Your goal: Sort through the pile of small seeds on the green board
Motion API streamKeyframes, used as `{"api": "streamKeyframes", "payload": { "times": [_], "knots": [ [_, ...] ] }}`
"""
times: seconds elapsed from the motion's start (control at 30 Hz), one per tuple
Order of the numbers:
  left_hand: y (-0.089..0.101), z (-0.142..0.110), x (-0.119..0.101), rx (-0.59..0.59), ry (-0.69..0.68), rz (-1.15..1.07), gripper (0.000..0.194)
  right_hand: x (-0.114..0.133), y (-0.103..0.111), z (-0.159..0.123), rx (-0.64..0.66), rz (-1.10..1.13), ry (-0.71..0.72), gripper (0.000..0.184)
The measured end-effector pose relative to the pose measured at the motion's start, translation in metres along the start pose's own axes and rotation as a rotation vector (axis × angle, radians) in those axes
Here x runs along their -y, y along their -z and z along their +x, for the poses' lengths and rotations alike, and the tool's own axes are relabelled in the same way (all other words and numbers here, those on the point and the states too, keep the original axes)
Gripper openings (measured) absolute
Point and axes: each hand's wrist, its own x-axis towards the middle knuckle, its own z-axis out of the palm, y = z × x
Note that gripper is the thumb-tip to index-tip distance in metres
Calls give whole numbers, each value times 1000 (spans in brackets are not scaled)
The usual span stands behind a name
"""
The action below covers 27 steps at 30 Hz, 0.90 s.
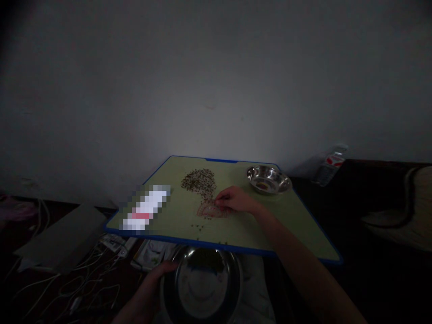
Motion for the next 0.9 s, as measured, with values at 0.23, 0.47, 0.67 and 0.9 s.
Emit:
{"api": "streamKeyframes", "payload": {
  "times": [0.23, 0.47, 0.67, 0.9],
  "knots": [
    [-1, 1, 1, -99, -22, 34, 20, 0, -1, -1, 36, 25, -10, 34],
    [4, 4, 4, -22, 18, 23, 21, -1, -1, 1, -33, 1, 16, 35],
    [3, 3, 4, -47, 34, 19, 21, 4, -3, -1, -2, -13, 13, 34],
    [7, 5, 4, -70, -5, 36, 18, 4, -4, 0, 3, 32, 19, 31]
  ]
}}
